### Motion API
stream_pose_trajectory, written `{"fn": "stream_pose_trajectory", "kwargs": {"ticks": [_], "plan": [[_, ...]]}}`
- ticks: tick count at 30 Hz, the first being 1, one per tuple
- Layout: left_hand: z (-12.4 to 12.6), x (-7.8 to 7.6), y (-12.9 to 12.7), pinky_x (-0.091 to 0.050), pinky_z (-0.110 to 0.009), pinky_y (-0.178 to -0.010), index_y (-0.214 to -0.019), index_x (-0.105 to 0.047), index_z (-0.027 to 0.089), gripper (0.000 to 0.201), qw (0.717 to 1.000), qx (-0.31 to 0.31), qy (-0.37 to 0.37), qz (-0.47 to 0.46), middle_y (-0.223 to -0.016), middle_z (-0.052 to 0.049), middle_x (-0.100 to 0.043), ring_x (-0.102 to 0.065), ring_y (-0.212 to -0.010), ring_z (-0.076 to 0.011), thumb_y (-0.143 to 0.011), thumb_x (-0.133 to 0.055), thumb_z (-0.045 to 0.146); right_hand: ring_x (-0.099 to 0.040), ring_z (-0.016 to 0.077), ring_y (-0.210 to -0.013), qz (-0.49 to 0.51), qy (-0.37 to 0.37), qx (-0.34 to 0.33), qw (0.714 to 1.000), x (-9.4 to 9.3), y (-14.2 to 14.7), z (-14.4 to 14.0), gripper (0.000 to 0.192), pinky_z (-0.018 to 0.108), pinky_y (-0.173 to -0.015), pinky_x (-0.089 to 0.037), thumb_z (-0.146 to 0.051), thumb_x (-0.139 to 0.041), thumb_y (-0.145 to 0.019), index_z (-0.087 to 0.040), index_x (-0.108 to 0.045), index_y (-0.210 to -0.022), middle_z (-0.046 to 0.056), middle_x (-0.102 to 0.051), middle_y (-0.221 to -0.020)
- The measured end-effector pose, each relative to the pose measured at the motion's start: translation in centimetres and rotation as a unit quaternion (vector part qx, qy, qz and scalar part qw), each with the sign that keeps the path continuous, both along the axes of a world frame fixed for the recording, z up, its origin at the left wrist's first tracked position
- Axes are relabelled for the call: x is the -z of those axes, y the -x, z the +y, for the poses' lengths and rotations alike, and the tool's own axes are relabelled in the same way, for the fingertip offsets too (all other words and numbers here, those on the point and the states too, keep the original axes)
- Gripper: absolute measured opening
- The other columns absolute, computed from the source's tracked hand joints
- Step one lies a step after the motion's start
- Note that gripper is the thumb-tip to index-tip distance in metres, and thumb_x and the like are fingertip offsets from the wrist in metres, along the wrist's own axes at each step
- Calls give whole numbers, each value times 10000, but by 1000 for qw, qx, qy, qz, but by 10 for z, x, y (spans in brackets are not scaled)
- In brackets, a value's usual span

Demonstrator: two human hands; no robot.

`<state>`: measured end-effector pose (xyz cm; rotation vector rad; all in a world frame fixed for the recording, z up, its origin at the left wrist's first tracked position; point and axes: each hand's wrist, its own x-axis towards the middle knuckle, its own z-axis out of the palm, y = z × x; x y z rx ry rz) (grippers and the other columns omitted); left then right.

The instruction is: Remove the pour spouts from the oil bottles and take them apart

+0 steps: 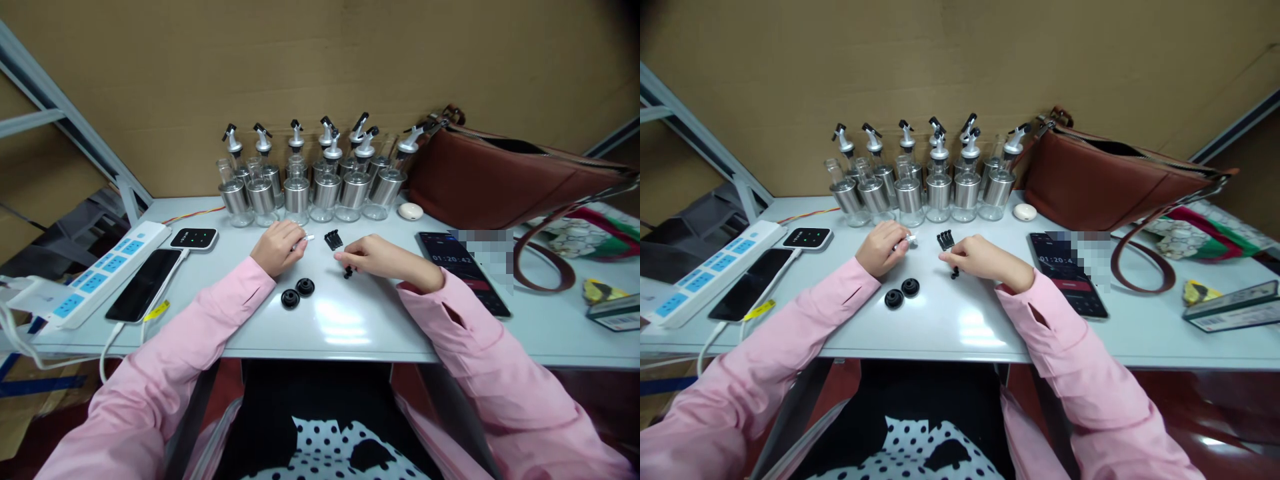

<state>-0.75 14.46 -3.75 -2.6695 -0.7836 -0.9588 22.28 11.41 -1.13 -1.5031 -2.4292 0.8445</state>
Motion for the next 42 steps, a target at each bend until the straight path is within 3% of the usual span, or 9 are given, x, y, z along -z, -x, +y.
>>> {"fn": "stream_pose_trajectory", "kwargs": {"ticks": [3, 6, 11, 15, 20, 24, 28, 32, 42], "plan": [[1, 0, 1, -360, -335, -644, -801, -520, 157, 302, 1000, -5, 6, 4, -793, -81, -625, -507, -715, -185, -913, -267, 277, -446, 97, -453, 5, -10, -9, 1000, -3, -1, -1, 474, 239, -522, -356, -476, -415, -872, -138, -619, -611, 12, -550, -491], [3, 0, 2, -357, -337, -649, -798, -527, 157, 308, 1000, -12, 4, 4, -787, -81, -624, -509, -721, -188, -910, -268, 280, -502, 116, -569, 62, -103, -33, 992, -2, 7, -5, 363, 247, -592, -383, -466, -525, -828, -142, -650, -723, 28, -599, -645], [7, -2, 6, -359, -338, -660, -771, -527, 160, 312, 999, -36, -4, -18, -778, -80, -619, -505, -727, -188, -910, -274, 276, -523, 190, -923, 120, -175, -181, 960, 5, 46, -25, 399, 309, -814, -426, -425, -684, -724, -165, -613, -1020, 82, -579, -992], [10, -5, 12, -360, -332, -669, -767, -520, 165, 311, 995, -70, -4, -65, -742, -71, -597, -495, -718, -184, -915, -273, 284, -528, 174, -848, 88, -149, -251, 952, 7, 68, -33, 171, 304, -781, -443, -254, -581, -834, -151, -629, -961, 73, -592, -910], [13, -6, 17, -354, -322, -663, -770, -515, 167, 328, 990, -86, 9, -109, -721, -55, -580, -491, -705, -177, -924, -256, 296, -534, 180, -862, 131, -182, -224, 948, 4, 65, -23, 139, 313, -800, -449, -238, -561, -842, -126, -632, -884, 82, -595, -901], [13, -4, 18, -350, -320, -656, -752, -513, 169, 329, 990, -91, 3, -105, -699, -51, -570, -480, -690, -178, -920, -262, 298, -543, 195, -862, 87, -164, -211, 960, 6, 64, -23, 173, 326, -788, -458, -242, -591, -821, -130, -627, -947, 87, -597, -915], [13, -4, 17, -347, -314, -650, -745, -512, 167, 307, 991, -87, -9, -99, -703, -50, -576, -486, -687, -174, -914, -282, 280, -549, 186, -838, 68, -146, -233, 959, 9, 72, -32, 266, 313, -771, -462, -262, -593, -820, -134, -610, -1053, 91, -593, -922], [12, -4, 16, -345, -308, -653, -735, -505, 166, 299, 992, -81, -15, -97, -695, -45, -571, -485, -681, -168, -914, -289, 267, -547, 167, -809, 69, -152, -256, 952, 7, 77, -36, 204, 290, -749, -461, -255, -524, -866, -148, -636, -1001, 78, -585, -889], [9, -5, 14, -332, -305, -640, -725, -500, 166, 345, 993, -86, -13, -74, -665, -45, -551, -477, -658, -168, -923, -246, 291, -554, 202, -820, 69, -238, -138, 959, 21, 73, -9, 142, 337, -759, -474, -198, -597, -817, -131, -624, -939, 88, -573, -860]]}}
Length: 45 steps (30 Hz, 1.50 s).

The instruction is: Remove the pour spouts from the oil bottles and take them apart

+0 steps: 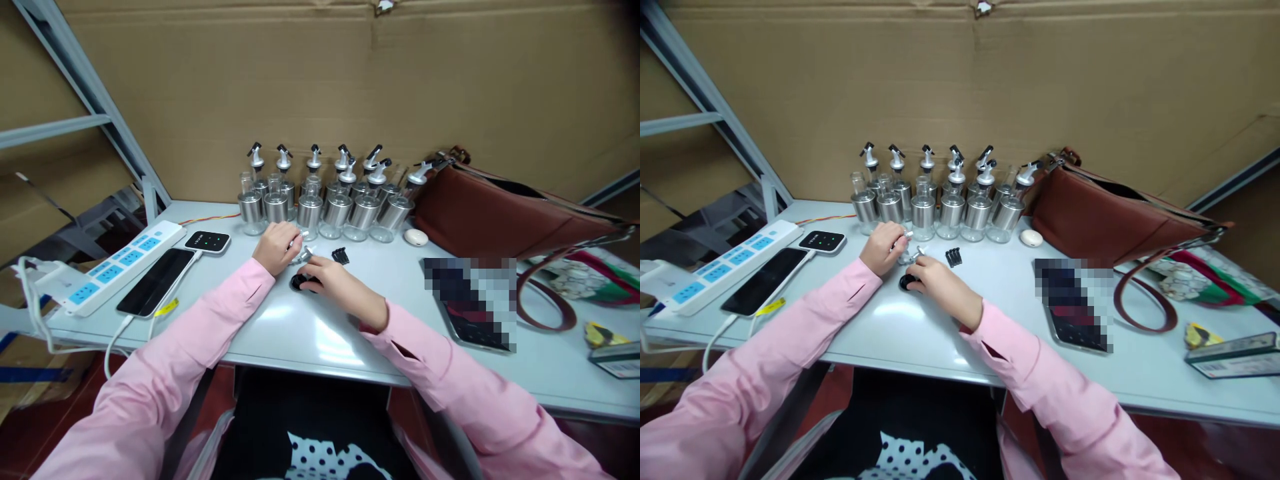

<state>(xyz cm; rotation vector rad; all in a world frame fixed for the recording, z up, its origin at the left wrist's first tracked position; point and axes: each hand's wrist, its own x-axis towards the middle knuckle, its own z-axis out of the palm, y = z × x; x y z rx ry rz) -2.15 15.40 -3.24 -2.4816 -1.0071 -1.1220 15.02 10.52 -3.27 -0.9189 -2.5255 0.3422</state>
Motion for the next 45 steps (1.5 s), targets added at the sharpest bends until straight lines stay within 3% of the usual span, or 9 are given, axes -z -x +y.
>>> {"fn": "stream_pose_trajectory", "kwargs": {"ticks": [5, 9, 14, 18, 24, 29, 33, 40, 45], "plan": [[-8, 1, -8, -330, -297, -620, -727, -490, 162, 340, 1000, 28, 2, -5, -617, -17, -545, -464, -562, -141, -924, -233, 265, -560, 197, -829, 60, -20, 31, 997, -5, -11, 0, 356, 333, -771, -469, -318, -625, -801, -132, -553, -1096, 96, -575, -953], [-16, 3, -16, -353, -290, -632, -801, -500, 153, 291, 998, 61, -5, -24, -614, 1, -564, -459, -532, -128, -920, -251, 243, -546, 160, -747, 152, -67, 95, 981, -20, -29, 2, 246, 291, -709, -453, -301, -540, -867, -160, -546, -1069, 50, -580, -840], [-24, 6, -25, -380, -272, -609, -860, -459, 159, 255, 992, 109, -24, -57, -660, 2, -579, -481, -539, -115, -934, -289, 334, -533, 151, -778, 163, -106, 22, 981, -26, -35, 0, 125, 276, -706, -425, -242, -469, -909, -184, -568, -960, 47, -581, -841], [-27, 7, -29, -414, -269, -621, -1011, -400, 159, 316, 987, 130, -38, -84, -774, -26, -593, -542, -643, -132, -896, -389, 453, -512, 143, -735, 174, -109, 52, 977, -25, -32, -3, 108, 270, -685, -399, -228, -443, -918, -172, -534, -898, 37, -562, -793], [-29, 3, -30, -440, -328, -688, -1161, -311, 164, 365, 977, 189, -69, -74, -968, -96, -588, -554, -692, -142, -863, -460, 312, -472, 115, -650, 282, 20, 96, 954, -21, -33, 1, 158, 251, -631, -364, -288, -379, -933, -177, -467, -862, 3, -509, -715], [-32, -1, -31, -455, -300, -691, -1168, -341, 180, 317, 974, 194, -99, -60, -973, -86, -594, -552, -690, -125, -879, -462, 223, -419, 91, -581, 406, 240, 51, 880, -22, -32, 4, 294, 234, -572, -341, -447, -426, -888, -177, -444, -774, -28, -430, -647], [-37, -6, -32, -451, -272, -660, -1212, -354, 150, 328, 976, 178, -117, -37, -871, -60, -610, -551, -696, -136, -917, -413, 283, -384, 79, -564, 410, 352, 25, 841, -20, -29, 2, 345, 223, -546, -312, -504, -484, -840, -167, -467, -769, -33, -412, -646], [-43, -6, -32, -432, -308, -642, -1147, -414, 154, 377, 975, 143, -172, -5, -869, -88, -554, -538, -766, -185, -918, -328, 441, -370, 84, -563, 359, 364, -4, 859, -23, -22, -7, 392, 222, -533, -304, -553, -515, -793, -169, -480, -720, -33, -412, -628], [-34, -3, -29, -474, -331, -726, -1143, -352, 220, 343, 973, 198, -96, -67, -1025, -102, -539, -553, -933, -189, -874, -462, 404, -356, 81, -535, 408, 317, 46, 855, -24, -23, -5, 360, 226, -515, -288, -526, -521, -802, -168, -507, -766, -44, -400, -591]]}}
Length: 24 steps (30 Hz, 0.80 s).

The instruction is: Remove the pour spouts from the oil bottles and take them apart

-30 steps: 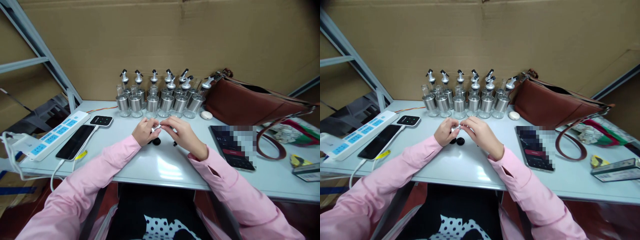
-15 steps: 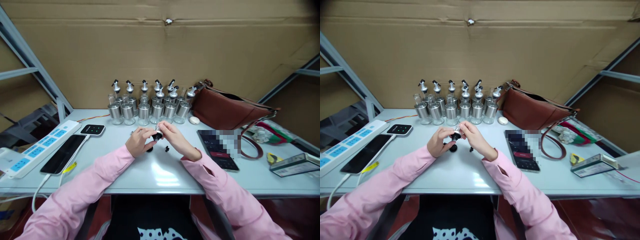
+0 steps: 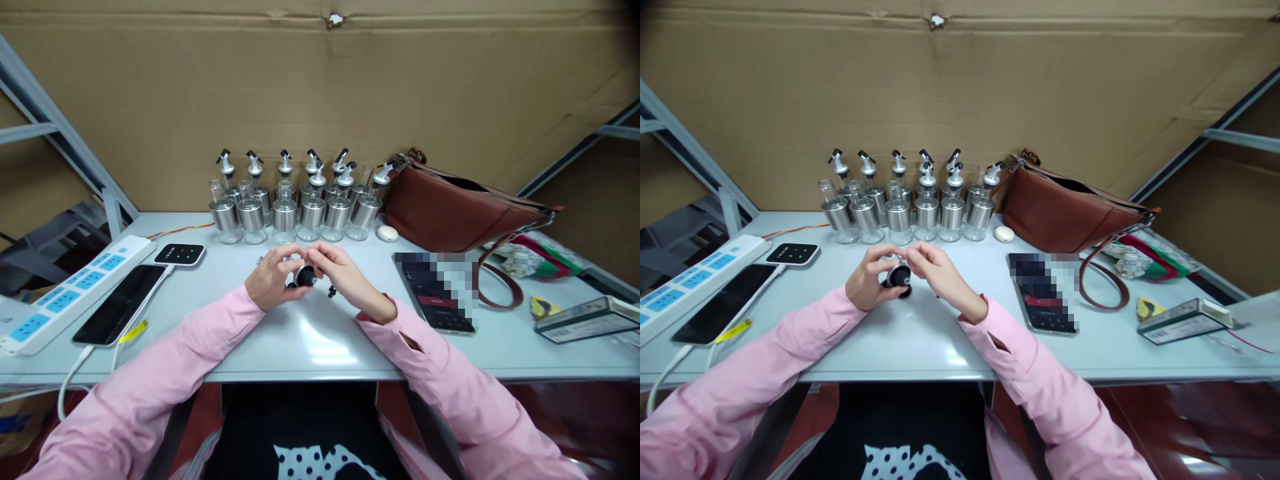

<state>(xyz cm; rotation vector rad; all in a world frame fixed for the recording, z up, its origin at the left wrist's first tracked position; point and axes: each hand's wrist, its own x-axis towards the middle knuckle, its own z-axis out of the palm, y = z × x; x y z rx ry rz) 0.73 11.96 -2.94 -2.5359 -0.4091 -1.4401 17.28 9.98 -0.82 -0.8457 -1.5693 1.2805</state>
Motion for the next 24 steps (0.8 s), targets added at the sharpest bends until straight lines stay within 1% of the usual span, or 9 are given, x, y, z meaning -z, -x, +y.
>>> {"fn": "stream_pose_trajectory", "kwargs": {"ticks": [2, 3, 6, 8, 11, 14, 17, 21, 24], "plan": [[5, 1, 2, -479, -317, -715, -1118, -339, 220, 319, 999, 22, 41, -12, -996, -85, -563, -576, -885, -165, -865, -500, 330, -344, 77, -515, 21, -14, 21, 999, 0, -1, 1, 354, 229, -516, -286, -515, -510, -817, -164, -504, -770, -51, -392, -563], [7, 2, 3, -476, -307, -705, -1097, -346, 212, 305, 998, 20, 52, -11, -952, -70, -577, -582, -829, -150, -858, -516, 297, -348, 75, -513, 29, -22, 24, 999, 0, -1, 1, 356, 230, -520, -292, -515, -514, -815, -163, -501, -768, -53, -399, -558], [11, 5, 4, -454, -278, -643, -1035, -376, 186, 273, 999, -19, 45, -7, -796, -22, -564, -537, -661, -115, -843, -546, 279, -383, 72, -528, 20, -38, 17, 999, 0, -1, 0, 347, 230, -537, -319, -497, -574, -779, -160, -493, -771, -44, -451, -596], [12, 7, 3, -436, -254, -599, -1026, -372, 177, 265, 999, -30, 36, -8, -738, 4, -521, -491, -608, -102, -851, -535, 291, -413, 74, -558, -2, -36, 14, 999, 1, 0, 0, 334, 228, -546, -338, -467, -618, -749, -161, -490, -782, -30, -487, -653], [13, 10, 1, -419, -219, -556, -1050, -343, 170, 273, 999, -25, 29, -8, -738, 12, -480, -466, -598, -91, -872, -505, 297, -451, 86, -613, -20, -33, 22, 999, 3, 0, 1, 306, 231, -573, -368, -423, -641, -729, -164, -492, -793, -17, -509, -708], [14, 11, 1, -424, -207, -544, -1069, -329, 161, 287, 999, -27, 34, 8, -767, 0, -472, -471, -625, -93, -880, -492, 301, -490, 103, -681, -21, -32, 27, 999, 5, 0, 2, 271, 240, -614, -397, -385, -639, -723, -165, -515, -820, -2, -529, -757], [15, 10, 1, -447, -224, -568, -1092, -321, 157, 295, 998, -33, 46, 29, -809, -18, -478, -489, -666, -104, -886, -478, 297, -508, 111, -722, -17, -41, 35, 998, 7, -2, 4, 235, 246, -651, -409, -339, -637, -721, -166, -540, -848, 2, -541, -776], [17, 11, 3, -456, -238, -576, -1106, -307, 156, 293, 997, -41, 53, 46, -833, -30, -484, -510, -693, -116, -897, -453, 302, -514, 108, -714, -8, -51, 35, 998, 9, -3, 7, 217, 255, -678, -416, -293, -630, -723, -162, -555, -879, -3, -544, -755], [18, 12, 4, -465, -261, -606, -1114, -312, 161, 299, 995, -62, 58, 58, -856, -39, -508, -537, -714, -126, -904, -435, 335, -527, 115, -727, -13, -54, 31, 998, 11, -4, 8, 221, 268, -695, -428, -284, -622, -728, -166, -561, -905, 4, -557, -774]]}}
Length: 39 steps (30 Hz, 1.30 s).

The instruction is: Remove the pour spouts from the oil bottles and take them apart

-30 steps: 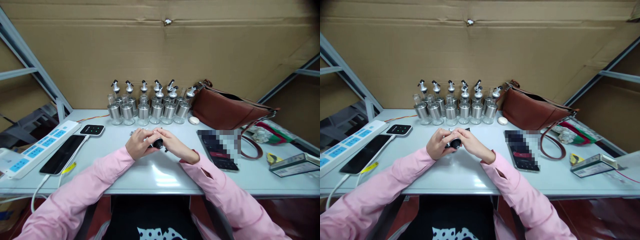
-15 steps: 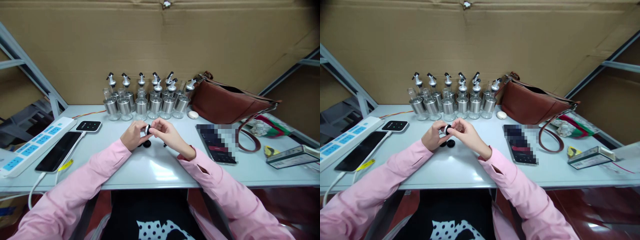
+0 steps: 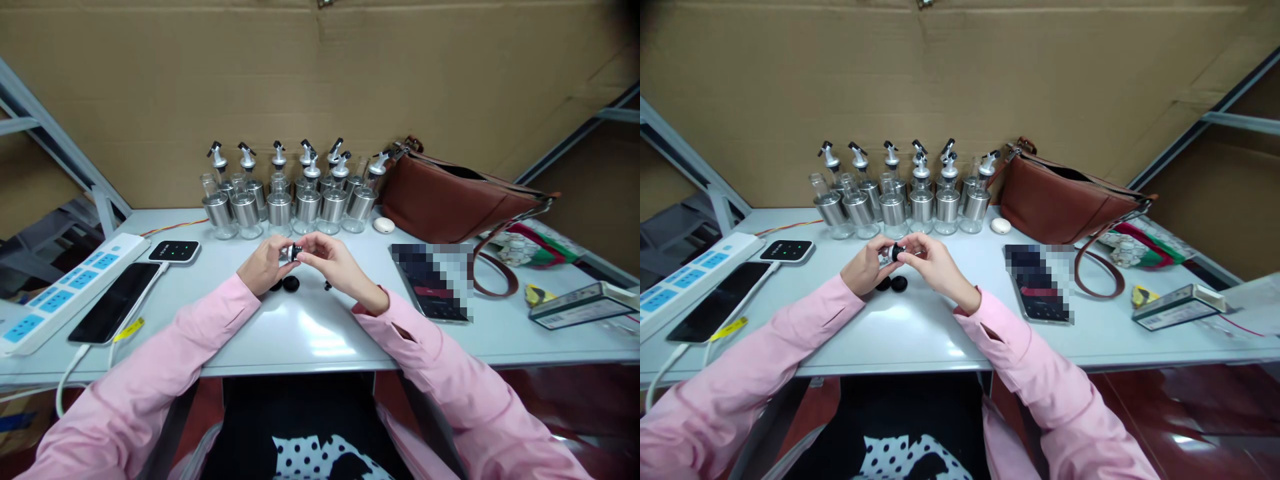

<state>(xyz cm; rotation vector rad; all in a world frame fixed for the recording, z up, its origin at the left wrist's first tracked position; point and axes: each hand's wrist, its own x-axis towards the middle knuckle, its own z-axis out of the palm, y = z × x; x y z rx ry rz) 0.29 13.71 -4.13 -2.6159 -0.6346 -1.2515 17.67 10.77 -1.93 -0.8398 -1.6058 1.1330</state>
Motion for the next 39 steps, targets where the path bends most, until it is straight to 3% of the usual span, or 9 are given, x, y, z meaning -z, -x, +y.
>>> {"fn": "stream_pose_trajectory", "kwargs": {"ticks": [5, 9, 16, 20, 25, 34, 39], "plan": [[0, -1, 4, -444, -324, -677, -1093, -372, 156, 333, 997, -71, -32, 17, -883, -72, -588, -581, -766, -173, -889, -448, 407, -552, 133, -795, -18, -19, 20, 999, 0, -1, 0, 229, 294, -744, -440, -276, -601, -754, -164, -574, -953, 32, -589, -862], [1, -2, 5, -424, -359, -701, -1052, -403, 139, 371, 994, -86, -62, 13, -848, -77, -614, -589, -740, -190, -877, -439, 464, -566, 137, -786, -38, -25, 49, 998, -1, 0, -2, 210, 293, -726, -442, -289, -600, -766, -153, -574, -924, 40, -607, -863], [-4, -2, 2, -457, -346, -710, -1024, -430, 155, 376, 993, -114, -22, -17, -902, -86, -615, -600, -794, -194, -857, -461, 490, -540, 111, -734, -74, -64, 89, 991, -5, 2, -5, 159, 246, -645, -411, -304, -591, -786, -168, -531, -843, 7, -581, -833], [-8, -4, 0, -478, -334, -741, -1034, -447, 158, 343, 995, -92, -7, -40, -942, -90, -617, -605, -859, -195, -848, -512, 439, -535, 115, -750, -70, -59, 86, 992, -4, 3, -5, 208, 242, -643, -405, -340, -593, -788, -174, -517, -887, 5, -567, -833], [-11, -8, -3, -475, -309, -715, -1043, -486, 151, 305, 996, -71, 5, -45, -867, -66, -634, -606, -776, -171, -860, -510, 395, -525, 119, -792, -65, -39, 47, 996, -2, 6, -5, 232, 242, -664, -400, -345, -554, -818, -170, -515, -965, 20, -563, -877], [-12, -9, -4, -475, -319, -789, -1167, -470, 158, 397, 998, -37, -7, -41, -996, -98, -645, -611, -903, -186, -849, -525, 389, -420, 82, -578, -43, -27, 31, 998, 4, 8, -4, 253, 227, -558, -337, -406, -531, -844, -184, -420, -795, -49, -442, -638], [-13, -9, -8, -473, -307, -801, -1124, -488, 148, 368, 997, -17, 6, -69, -994, -96, -643, -603, -915, -178, -829, -566, 353, -401, 81, -576, -22, -18, 29, 999, 5, 9, -4, 250, 221, -536, -329, -408, -538, -837, -187, -423, -807, -47, -427, -658]]}}
